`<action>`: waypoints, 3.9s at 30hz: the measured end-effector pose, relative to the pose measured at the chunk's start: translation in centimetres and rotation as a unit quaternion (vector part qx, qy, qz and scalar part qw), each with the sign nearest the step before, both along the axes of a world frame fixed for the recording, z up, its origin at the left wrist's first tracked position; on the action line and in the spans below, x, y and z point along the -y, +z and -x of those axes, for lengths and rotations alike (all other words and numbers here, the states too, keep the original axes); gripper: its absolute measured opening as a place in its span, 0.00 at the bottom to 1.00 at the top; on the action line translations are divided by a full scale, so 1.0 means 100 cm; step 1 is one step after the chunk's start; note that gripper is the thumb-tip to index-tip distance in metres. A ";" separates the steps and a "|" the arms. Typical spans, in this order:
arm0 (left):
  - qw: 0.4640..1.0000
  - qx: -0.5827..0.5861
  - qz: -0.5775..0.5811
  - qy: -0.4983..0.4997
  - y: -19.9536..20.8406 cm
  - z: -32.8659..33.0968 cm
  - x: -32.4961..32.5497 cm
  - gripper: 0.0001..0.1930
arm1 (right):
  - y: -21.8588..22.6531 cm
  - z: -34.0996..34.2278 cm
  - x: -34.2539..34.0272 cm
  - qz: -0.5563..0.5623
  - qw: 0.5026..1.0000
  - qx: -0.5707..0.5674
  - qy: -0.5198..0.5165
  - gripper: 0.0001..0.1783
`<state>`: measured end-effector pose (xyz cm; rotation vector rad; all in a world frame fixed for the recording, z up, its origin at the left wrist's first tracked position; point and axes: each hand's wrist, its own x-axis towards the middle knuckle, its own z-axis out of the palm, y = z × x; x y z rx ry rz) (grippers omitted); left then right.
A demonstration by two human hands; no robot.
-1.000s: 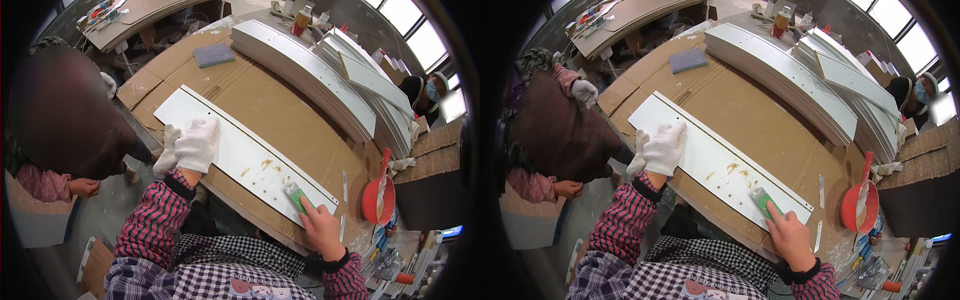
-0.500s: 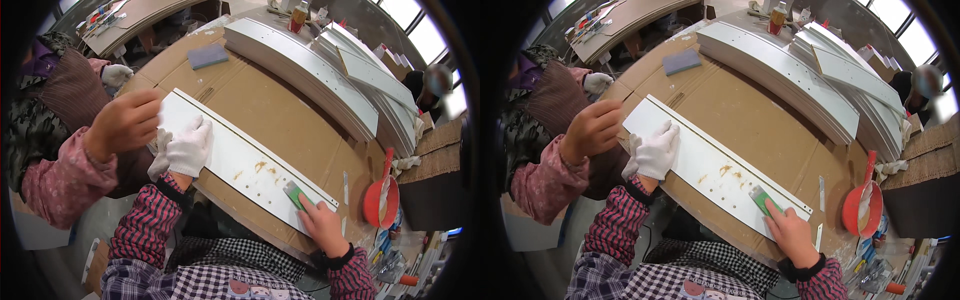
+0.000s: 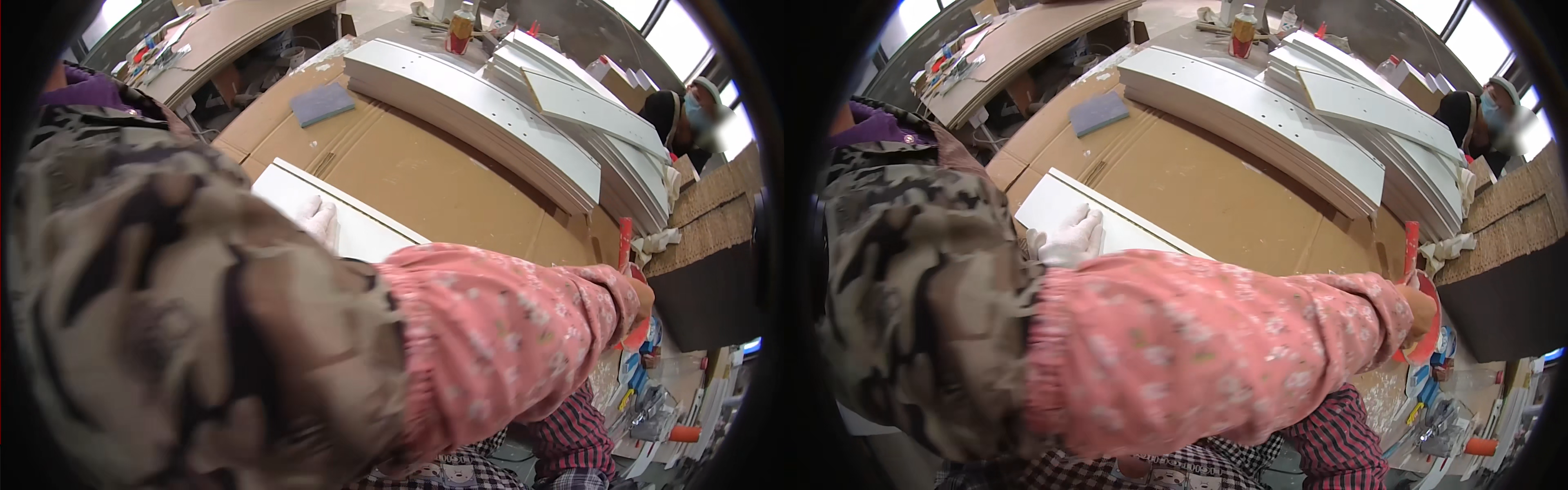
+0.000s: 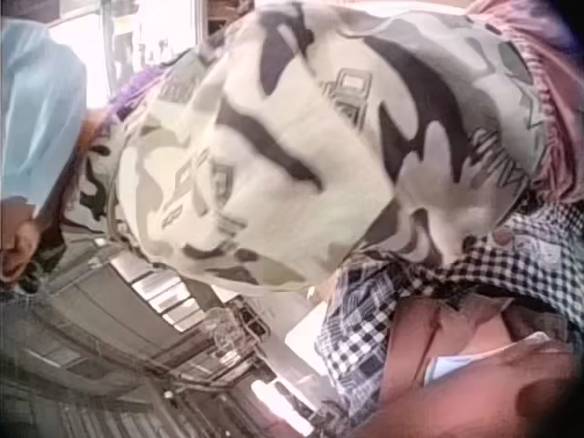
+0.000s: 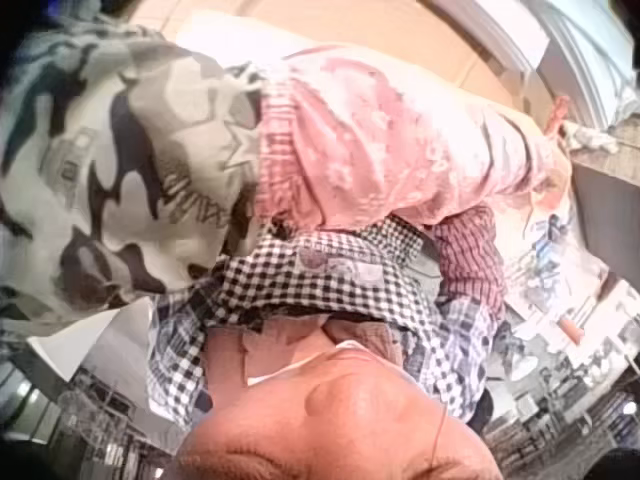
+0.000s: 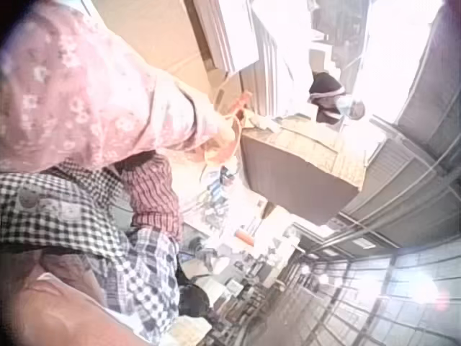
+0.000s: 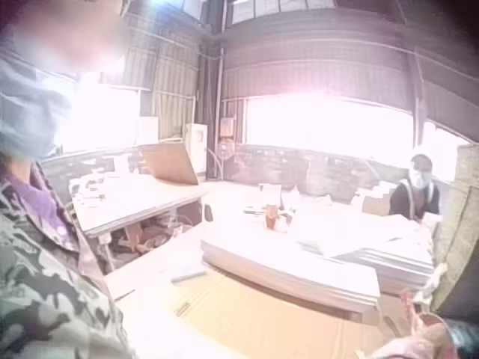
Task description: The person applies a brown paste from a red bowl onto a white rectangular panel using a small tool. They then use a green scraper to spread the paste into the panel's holes and smooth the surface. The person works on a single panel throughout the clip.
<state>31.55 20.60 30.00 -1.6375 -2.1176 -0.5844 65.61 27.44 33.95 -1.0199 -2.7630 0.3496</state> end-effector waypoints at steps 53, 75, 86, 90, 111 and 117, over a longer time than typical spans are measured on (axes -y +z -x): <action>0.835 -0.540 -0.105 -0.013 0.104 -0.441 -0.207 0.08 | -0.007 0.010 0.040 0.287 0.823 -0.488 -0.039 0.21; 0.551 -0.754 0.037 0.354 0.160 0.058 -0.228 0.04 | -0.002 0.000 0.023 0.062 0.997 -0.008 -0.033 0.30; 0.994 0.033 0.069 0.074 0.009 0.018 -0.022 0.08 | 0.018 -0.004 0.015 0.075 0.995 0.066 -0.025 0.28; 0.989 0.067 0.081 0.107 -0.005 0.011 0.023 0.13 | 0.012 0.027 0.010 0.052 0.998 0.040 0.015 0.27; 0.987 0.142 0.050 0.047 -0.004 0.015 0.012 0.13 | 0.007 0.016 -0.012 0.019 0.996 -0.046 -0.077 0.31; 0.939 0.187 0.287 0.044 0.030 0.030 0.008 0.14 | -0.018 0.018 -0.027 0.040 0.995 -0.065 -0.069 0.30</action>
